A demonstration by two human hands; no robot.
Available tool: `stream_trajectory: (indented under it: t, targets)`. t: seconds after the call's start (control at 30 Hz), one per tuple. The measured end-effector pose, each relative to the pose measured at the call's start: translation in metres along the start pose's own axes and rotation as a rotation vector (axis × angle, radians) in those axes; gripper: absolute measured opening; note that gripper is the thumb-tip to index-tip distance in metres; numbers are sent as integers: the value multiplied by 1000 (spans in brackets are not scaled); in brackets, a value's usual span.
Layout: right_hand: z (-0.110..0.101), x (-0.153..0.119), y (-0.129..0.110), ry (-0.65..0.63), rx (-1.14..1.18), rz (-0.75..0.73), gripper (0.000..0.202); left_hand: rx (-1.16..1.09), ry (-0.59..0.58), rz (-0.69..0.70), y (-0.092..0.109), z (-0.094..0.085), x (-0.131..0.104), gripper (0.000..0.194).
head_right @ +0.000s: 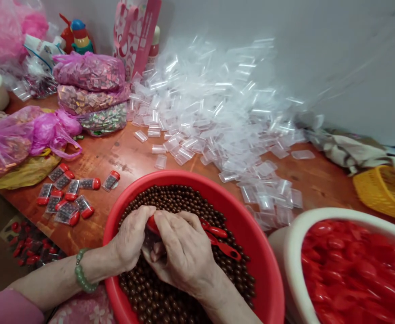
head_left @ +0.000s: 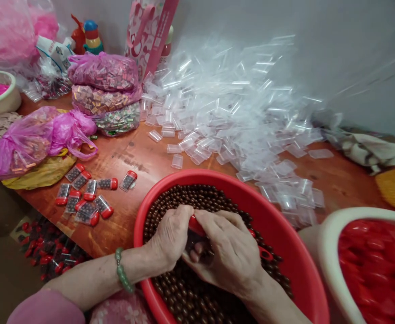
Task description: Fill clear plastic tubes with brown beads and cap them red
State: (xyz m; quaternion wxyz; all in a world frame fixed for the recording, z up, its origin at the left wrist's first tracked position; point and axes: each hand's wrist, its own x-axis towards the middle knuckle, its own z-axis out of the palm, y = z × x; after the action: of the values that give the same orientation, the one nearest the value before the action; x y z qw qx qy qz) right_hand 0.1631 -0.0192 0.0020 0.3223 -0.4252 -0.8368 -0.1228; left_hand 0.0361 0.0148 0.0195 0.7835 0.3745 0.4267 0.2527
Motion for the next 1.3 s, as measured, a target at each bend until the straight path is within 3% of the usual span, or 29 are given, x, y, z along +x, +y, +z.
stream_trajectory:
  t: [0.1, 0.2, 0.27, 0.37, 0.43, 0.5, 0.57, 0.6, 0.7, 0.83, 0.9, 1.0, 1.1, 1.3]
  targets:
    - [3, 0, -1, -44, 8, 13, 64, 33, 93, 63, 0, -3, 4, 43]
    - [0, 4, -2, -159, 89, 76, 65, 76, 100, 135, 5, -13, 1, 39]
    - [-7, 6, 0, -236, 184, 161, 69, 104, 72, 150, 12, -29, -9, 38]
    - [-19, -1, 12, -309, 232, 346, 74, 278, 106, 241, 24, -68, -35, 47]
    - [-26, -13, 25, -343, 180, 427, 56, 602, 310, 394, 30, -101, -48, 44]
    - [-30, -29, 37, -403, 137, 480, 40, 953, 572, 433, 34, -132, -53, 39]
    - [-33, -43, 46, -486, 118, 530, 31, 1237, 715, 548, 34, -150, -51, 30]
    - [-33, -49, 48, -531, 114, 551, 28, 1314, 734, 611, 34, -153, -49, 31]
    - [-32, -50, 44, -667, 120, 579, 21, 1338, 612, 759, 33, -134, -44, 29]
    - [-30, -28, 40, -874, 50, 540, 19, 1275, 198, 877, 34, -85, -26, 14]
    - [-31, -19, 46, -929, -76, 552, 19, 1287, 12, 880, 36, -67, -11, 15]
    - [-36, -20, 59, -917, -248, 646, 16, 1389, -131, 844, 43, -53, 15, 17]
    - [-37, -33, 66, -893, -307, 710, 10, 1537, -157, 817, 55, -49, 46, 18]
    - [-29, -52, 57, -778, -131, 666, 20, 1688, 122, 776, 92, -60, 125, 32]
